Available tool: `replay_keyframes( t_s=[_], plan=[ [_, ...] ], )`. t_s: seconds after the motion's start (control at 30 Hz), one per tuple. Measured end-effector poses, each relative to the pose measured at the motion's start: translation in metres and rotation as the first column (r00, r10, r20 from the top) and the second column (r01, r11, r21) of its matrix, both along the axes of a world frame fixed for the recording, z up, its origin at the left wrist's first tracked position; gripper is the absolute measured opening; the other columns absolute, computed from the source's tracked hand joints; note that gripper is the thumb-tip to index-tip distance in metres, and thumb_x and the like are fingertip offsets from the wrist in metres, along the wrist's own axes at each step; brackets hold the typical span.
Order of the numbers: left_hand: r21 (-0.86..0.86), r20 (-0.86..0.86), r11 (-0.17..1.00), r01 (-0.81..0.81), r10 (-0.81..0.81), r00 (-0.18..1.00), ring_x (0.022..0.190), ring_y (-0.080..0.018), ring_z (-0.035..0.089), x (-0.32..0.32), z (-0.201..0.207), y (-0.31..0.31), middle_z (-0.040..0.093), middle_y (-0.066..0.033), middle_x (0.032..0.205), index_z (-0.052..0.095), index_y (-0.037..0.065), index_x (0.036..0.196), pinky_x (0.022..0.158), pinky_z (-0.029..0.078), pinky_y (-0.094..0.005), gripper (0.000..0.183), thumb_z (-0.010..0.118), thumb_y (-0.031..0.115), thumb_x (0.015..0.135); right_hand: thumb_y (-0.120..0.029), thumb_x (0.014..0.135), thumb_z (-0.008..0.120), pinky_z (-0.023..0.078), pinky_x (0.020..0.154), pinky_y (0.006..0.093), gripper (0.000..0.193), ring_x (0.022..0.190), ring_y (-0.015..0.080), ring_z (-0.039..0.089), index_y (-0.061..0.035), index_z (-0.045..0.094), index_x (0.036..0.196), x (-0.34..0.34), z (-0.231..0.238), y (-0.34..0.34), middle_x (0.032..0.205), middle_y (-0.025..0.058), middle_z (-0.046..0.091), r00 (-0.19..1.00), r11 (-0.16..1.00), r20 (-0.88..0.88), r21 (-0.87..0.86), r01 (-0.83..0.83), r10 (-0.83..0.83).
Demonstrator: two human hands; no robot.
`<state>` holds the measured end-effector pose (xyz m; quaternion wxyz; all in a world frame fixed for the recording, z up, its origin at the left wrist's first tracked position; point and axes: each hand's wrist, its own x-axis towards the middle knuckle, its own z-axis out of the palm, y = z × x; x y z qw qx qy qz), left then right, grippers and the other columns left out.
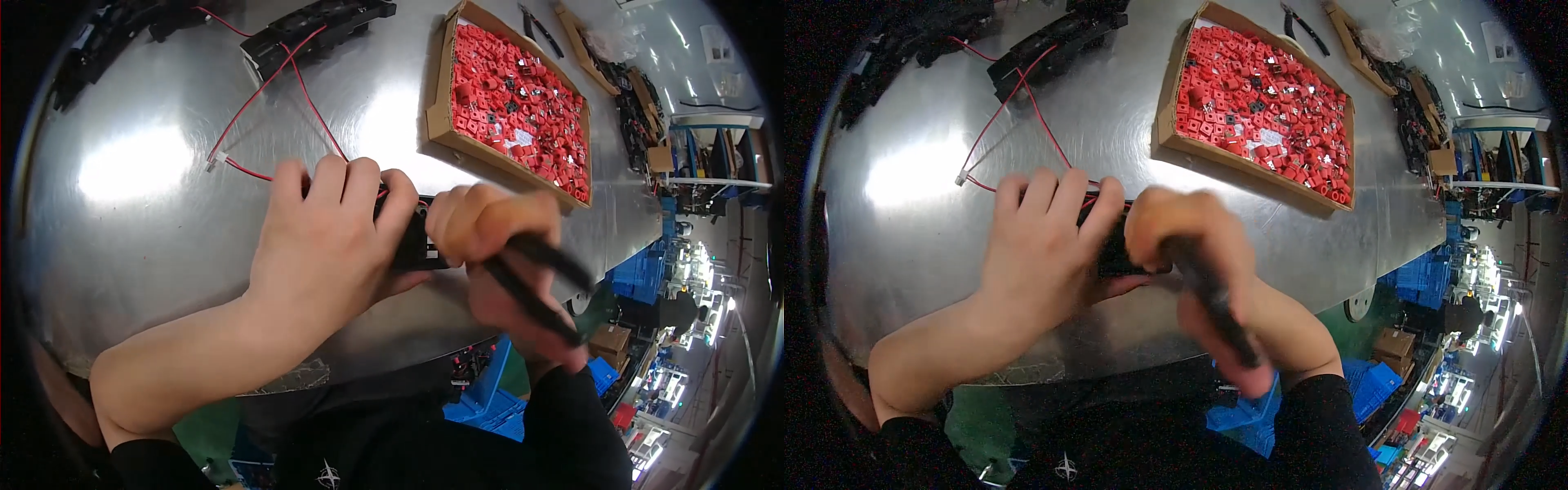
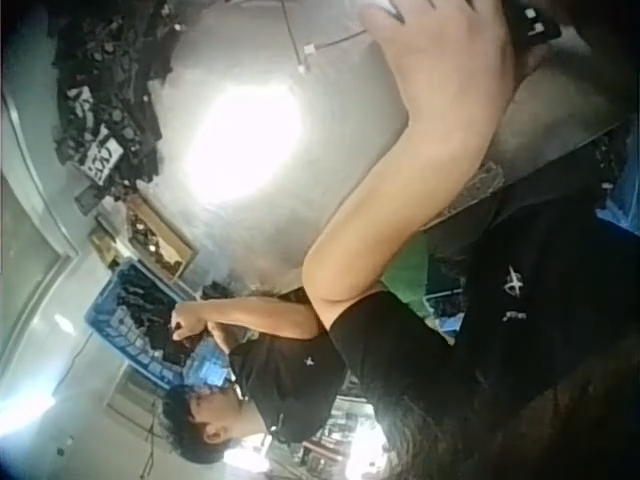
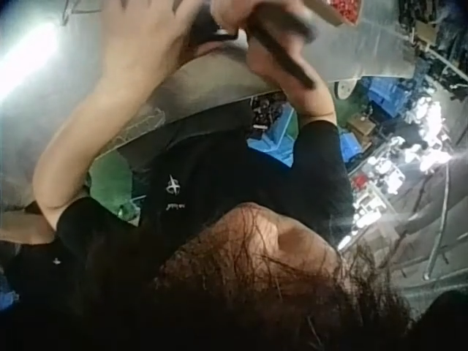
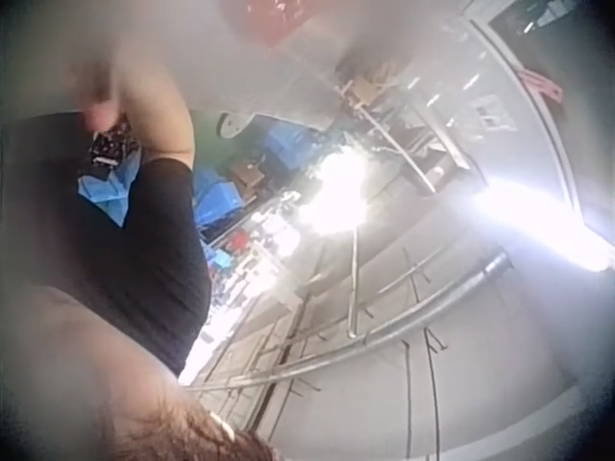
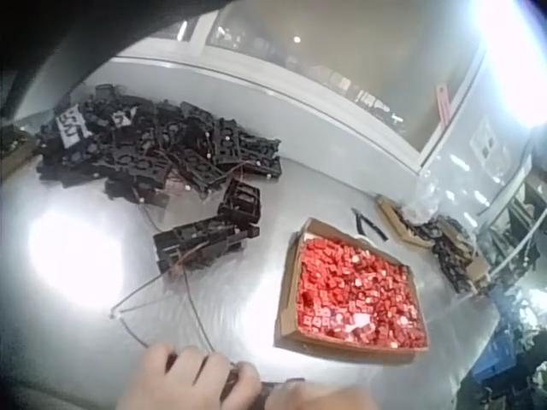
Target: Assembling cooling fans and routing wires into electronic base plate housings.
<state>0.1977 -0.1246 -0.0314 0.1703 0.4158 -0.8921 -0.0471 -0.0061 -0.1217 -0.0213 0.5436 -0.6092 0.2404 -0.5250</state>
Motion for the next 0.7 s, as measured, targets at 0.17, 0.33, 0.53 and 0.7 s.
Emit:
replay_keyframes(
  t_s=[0.17, 0.33, 0.53, 0.7],
  plan=[
    [-0.049, -0.027, 0.999, -0.002, 0.0, 1.0, 0.095, -0.0216, 0.057, 0.001, -0.001, -0.001, 0.059, -0.0047, 0.099, 0.063, 0.009, 0.117, 0.083, 0.041, -0.0405, 0.077, 0.086, 0.065, 0.07, -0.097, 0.073, 0.063, 0.04, 0.064, 0.037, 0.095, 0.065, 0.0181, 0.045, -0.0107, 0.049, 0.109, 0.002, -0.003, 0.0, 0.078, 0.0055, 0.047, 0.998, 0.99, -0.07, -0.138, -0.02, 0.011],
    [-0.064, -0.035, 0.998, 0.0, -0.002, 0.999, 0.094, -0.022, 0.057, -0.001, -0.002, -0.002, 0.058, -0.0052, 0.099, 0.064, 0.008, 0.117, 0.083, 0.041, -0.0404, 0.075, 0.085, 0.064, 0.072, -0.079, 0.096, 0.056, 0.042, 0.068, 0.0358, 0.075, 0.071, 0.0188, 0.048, -0.009, 0.048, 0.12, -0.021, 0.014, -0.008, 0.082, 0.0065, 0.046, 0.999, 0.97, 0.027, -0.241, 0.03, -0.025],
    [-0.063, -0.03, 0.998, 0.004, -0.006, 1.0, 0.095, -0.0228, 0.056, -0.002, -0.004, -0.002, 0.058, -0.0058, 0.099, 0.063, 0.008, 0.117, 0.084, 0.041, -0.0413, 0.074, 0.084, 0.064, 0.073, -0.106, 0.064, 0.058, 0.041, 0.065, 0.0347, 0.11, 0.068, 0.0166, 0.05, -0.011, 0.048, 0.119, -0.018, 0.0, -0.007, 0.086, 0.0039, 0.047, 0.993, 0.998, 0.117, -0.062, 0.008, 0.0],
    [-0.063, -0.012, 0.998, 0.007, -0.008, 1.0, 0.095, -0.0234, 0.056, -0.001, -0.003, -0.002, 0.058, -0.006, 0.1, 0.062, 0.008, 0.118, 0.085, 0.041, -0.0419, 0.075, 0.084, 0.065, 0.073, -0.106, 0.066, 0.057, 0.041, 0.066, 0.0336, 0.113, 0.071, 0.0175, 0.047, -0.0063, 0.049, 0.12, -0.008, -0.006, -0.005, 0.083, 0.0057, 0.048, 0.985, 1.0, 0.175, -0.031, 0.003, 0.002]
  ],
)
